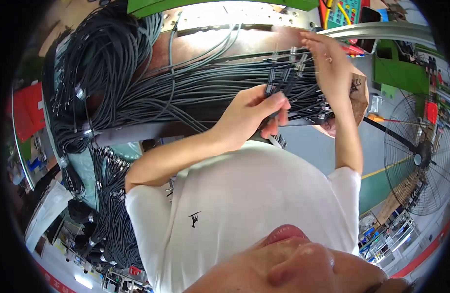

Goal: Assembling and testing wire cable harnesses by inserting individual wires into a testing jig at a factory workbench.

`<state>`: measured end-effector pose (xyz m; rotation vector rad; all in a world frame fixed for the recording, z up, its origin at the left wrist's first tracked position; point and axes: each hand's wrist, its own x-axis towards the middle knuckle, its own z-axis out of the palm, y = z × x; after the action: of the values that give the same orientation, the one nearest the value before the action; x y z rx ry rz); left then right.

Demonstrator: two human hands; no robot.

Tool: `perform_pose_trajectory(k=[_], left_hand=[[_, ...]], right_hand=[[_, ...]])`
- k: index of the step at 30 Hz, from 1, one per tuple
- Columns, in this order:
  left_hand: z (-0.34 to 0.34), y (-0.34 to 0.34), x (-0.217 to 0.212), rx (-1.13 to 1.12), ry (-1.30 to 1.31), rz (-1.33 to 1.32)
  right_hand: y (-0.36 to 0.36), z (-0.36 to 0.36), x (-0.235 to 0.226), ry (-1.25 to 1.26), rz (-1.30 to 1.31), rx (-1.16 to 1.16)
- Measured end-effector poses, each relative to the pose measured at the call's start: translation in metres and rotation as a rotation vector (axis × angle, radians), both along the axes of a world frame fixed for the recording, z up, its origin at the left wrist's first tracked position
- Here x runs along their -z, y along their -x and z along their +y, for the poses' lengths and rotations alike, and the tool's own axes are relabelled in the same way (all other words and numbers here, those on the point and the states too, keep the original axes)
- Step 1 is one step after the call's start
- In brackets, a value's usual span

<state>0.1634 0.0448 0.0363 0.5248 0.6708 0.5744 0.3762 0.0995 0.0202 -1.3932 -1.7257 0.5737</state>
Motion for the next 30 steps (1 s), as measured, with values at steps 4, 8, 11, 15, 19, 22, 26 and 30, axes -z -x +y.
perform_pose_trajectory(k=[4, 8, 11, 15, 19, 22, 26, 30], left_hand=[[-0.01, 0.009, 0.013, -0.152, -0.006, 0.122], [-0.016, 0.018, 0.018, -0.242, -0.011, 0.158], [-0.016, 0.025, 0.02, -0.263, 0.047, 0.125], [-0.016, 0.026, 0.031, -0.311, 0.08, 0.058], [-0.014, 0.026, 0.03, -0.31, 0.102, 0.042], [-0.017, 0.031, 0.028, -0.281, 0.092, 0.014], [-0.016, 0.032, 0.025, -0.449, -0.058, 0.18], [-0.013, 0.064, 0.018, -0.434, -0.162, 0.015]], right_hand=[[0.054, 0.062, 0.041, -0.408, -0.846, -0.185], [0.052, 0.082, 0.072, -0.335, -0.822, -0.327], [0.037, 0.053, 0.05, -0.161, -0.443, -0.384], [0.035, 0.016, 0.02, -0.182, -0.479, -0.393], [0.061, -0.007, 0.011, -0.494, -0.466, -0.332], [0.064, -0.005, 0.016, -0.536, -0.479, -0.35], [0.067, 0.004, 0.026, -0.503, -0.387, -0.3], [0.08, -0.003, 0.024, -0.33, -0.143, -0.261]])
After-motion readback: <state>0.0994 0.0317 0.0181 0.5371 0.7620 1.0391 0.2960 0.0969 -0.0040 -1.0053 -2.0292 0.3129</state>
